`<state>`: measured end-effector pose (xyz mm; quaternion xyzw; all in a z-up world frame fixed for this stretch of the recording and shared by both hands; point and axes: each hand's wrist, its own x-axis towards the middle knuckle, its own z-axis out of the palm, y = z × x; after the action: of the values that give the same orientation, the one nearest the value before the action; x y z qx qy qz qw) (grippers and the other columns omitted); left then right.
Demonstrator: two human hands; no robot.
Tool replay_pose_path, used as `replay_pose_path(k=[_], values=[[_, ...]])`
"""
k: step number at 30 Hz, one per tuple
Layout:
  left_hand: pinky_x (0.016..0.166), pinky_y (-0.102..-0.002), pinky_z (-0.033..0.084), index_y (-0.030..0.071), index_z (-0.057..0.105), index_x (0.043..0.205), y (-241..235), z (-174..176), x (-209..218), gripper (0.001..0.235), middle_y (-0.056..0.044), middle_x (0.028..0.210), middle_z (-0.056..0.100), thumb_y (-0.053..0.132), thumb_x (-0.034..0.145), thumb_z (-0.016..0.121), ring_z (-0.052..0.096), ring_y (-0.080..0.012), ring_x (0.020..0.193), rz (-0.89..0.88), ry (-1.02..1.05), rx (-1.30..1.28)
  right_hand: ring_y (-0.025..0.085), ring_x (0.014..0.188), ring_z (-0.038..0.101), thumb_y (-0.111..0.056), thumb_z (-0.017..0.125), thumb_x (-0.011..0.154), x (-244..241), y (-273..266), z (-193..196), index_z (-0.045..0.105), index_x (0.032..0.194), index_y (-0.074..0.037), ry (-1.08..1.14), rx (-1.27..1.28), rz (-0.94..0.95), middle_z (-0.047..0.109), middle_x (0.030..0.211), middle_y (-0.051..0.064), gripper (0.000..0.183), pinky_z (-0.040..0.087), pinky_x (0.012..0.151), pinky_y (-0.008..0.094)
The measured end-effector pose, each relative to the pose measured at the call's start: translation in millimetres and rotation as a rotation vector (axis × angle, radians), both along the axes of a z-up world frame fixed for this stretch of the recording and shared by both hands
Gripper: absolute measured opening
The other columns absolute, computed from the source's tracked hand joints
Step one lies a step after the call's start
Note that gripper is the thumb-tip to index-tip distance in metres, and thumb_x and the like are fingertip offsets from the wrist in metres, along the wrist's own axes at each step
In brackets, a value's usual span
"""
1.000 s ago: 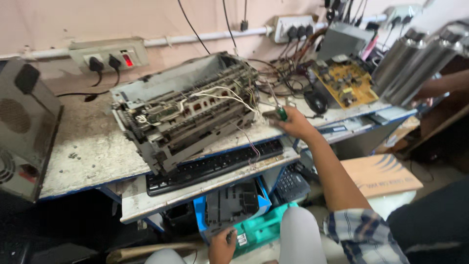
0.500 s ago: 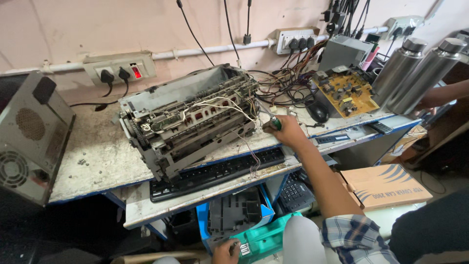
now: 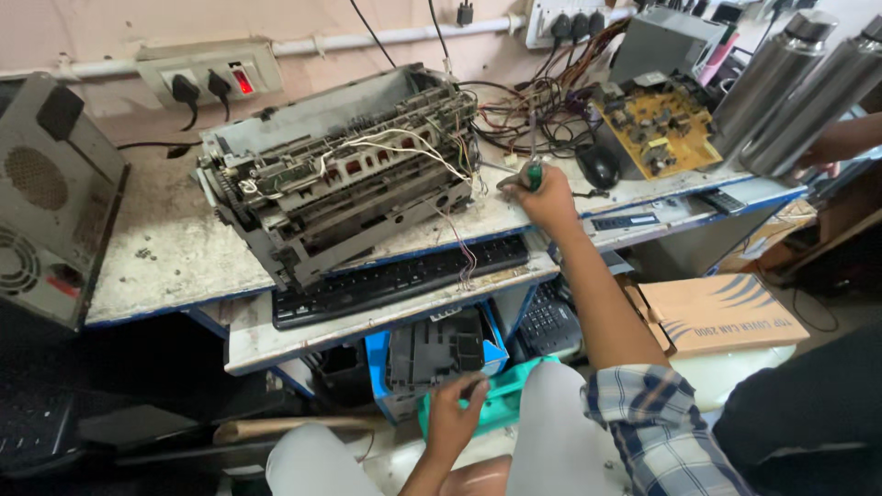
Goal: The person uses a screwdriver to remove screws from a disassembled electronic device on a cluttered workbench. They then manipulate internal wires and components with their hands, attempting to adjust or repair the device.
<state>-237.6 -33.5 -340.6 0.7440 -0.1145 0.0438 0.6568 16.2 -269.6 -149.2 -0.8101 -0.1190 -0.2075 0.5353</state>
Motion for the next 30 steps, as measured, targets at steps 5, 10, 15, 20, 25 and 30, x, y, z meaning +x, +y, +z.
replay_pose_path(k=[5, 10, 15, 20, 25, 30], values=[[0.064, -0.025, 0.056, 0.0, 0.078, 0.104, -23, -4, -11, 0.02, -0.006, 0.086, 0.078, 0.015, 0.092, 0.072, 0.073, -0.0097, 0.071, -0.045, 0.252, -0.352, 0.017, 0.074, 0.066, -0.001, 0.086, 0.082, 11, -6, -4, 0.04, 0.073, -0.007, 0.025, -0.056, -0.156, 0.063, 0.078, 0.02, 0.047, 0.053, 0.066, 0.034], [0.068, -0.026, 0.059, -0.001, 0.078, 0.104, -17, -30, -25, 0.021, -0.007, 0.086, 0.079, 0.016, 0.092, 0.074, 0.074, -0.011, 0.073, -0.05, 0.158, -0.28, 0.019, 0.081, 0.076, -0.002, 0.08, 0.083, -16, 4, 1, 0.059, 0.078, -0.005, -0.139, -0.208, -0.109, 0.078, 0.085, 0.011, 0.022, 0.057, 0.072, 0.034], [0.068, -0.027, 0.061, -0.001, 0.079, 0.099, 0, -47, -30, 0.021, -0.008, 0.083, 0.08, 0.016, 0.089, 0.074, 0.076, -0.0127, 0.072, -0.02, 0.245, -0.257, 0.025, 0.077, 0.074, -0.005, 0.079, 0.083, -35, 20, 11, 0.078, 0.094, -0.007, -0.23, -0.378, -0.214, 0.077, 0.088, 0.012, 0.012, 0.055, 0.071, 0.035], [0.067, -0.027, 0.06, 0.0, 0.08, 0.1, 6, -54, -32, 0.019, -0.007, 0.083, 0.081, 0.014, 0.089, 0.074, 0.076, -0.0124, 0.071, -0.016, 0.237, -0.214, 0.023, 0.073, 0.074, -0.006, 0.077, 0.085, -36, 24, 16, 0.076, 0.095, -0.006, -0.149, -0.364, -0.132, 0.076, 0.085, 0.012, 0.01, 0.055, 0.068, 0.035], [0.067, -0.027, 0.061, 0.0, 0.08, 0.101, 4, -70, -30, 0.018, -0.008, 0.082, 0.08, 0.012, 0.088, 0.075, 0.076, -0.0115, 0.071, -0.036, 0.247, -0.196, 0.027, 0.067, 0.068, -0.012, 0.081, 0.086, -35, 20, 22, 0.074, 0.097, -0.004, -0.07, -0.451, -0.127, 0.072, 0.079, 0.015, 0.014, 0.052, 0.066, 0.038], [0.066, -0.027, 0.061, 0.001, 0.08, 0.106, 7, -70, -26, 0.022, -0.009, 0.084, 0.08, 0.012, 0.087, 0.076, 0.078, -0.0114, 0.07, -0.057, 0.309, -0.185, 0.025, 0.071, 0.072, -0.016, 0.085, 0.079, -35, 24, 28, 0.077, 0.097, -0.006, -0.084, -0.465, -0.11, 0.075, 0.081, 0.014, 0.022, 0.054, 0.067, 0.035]])
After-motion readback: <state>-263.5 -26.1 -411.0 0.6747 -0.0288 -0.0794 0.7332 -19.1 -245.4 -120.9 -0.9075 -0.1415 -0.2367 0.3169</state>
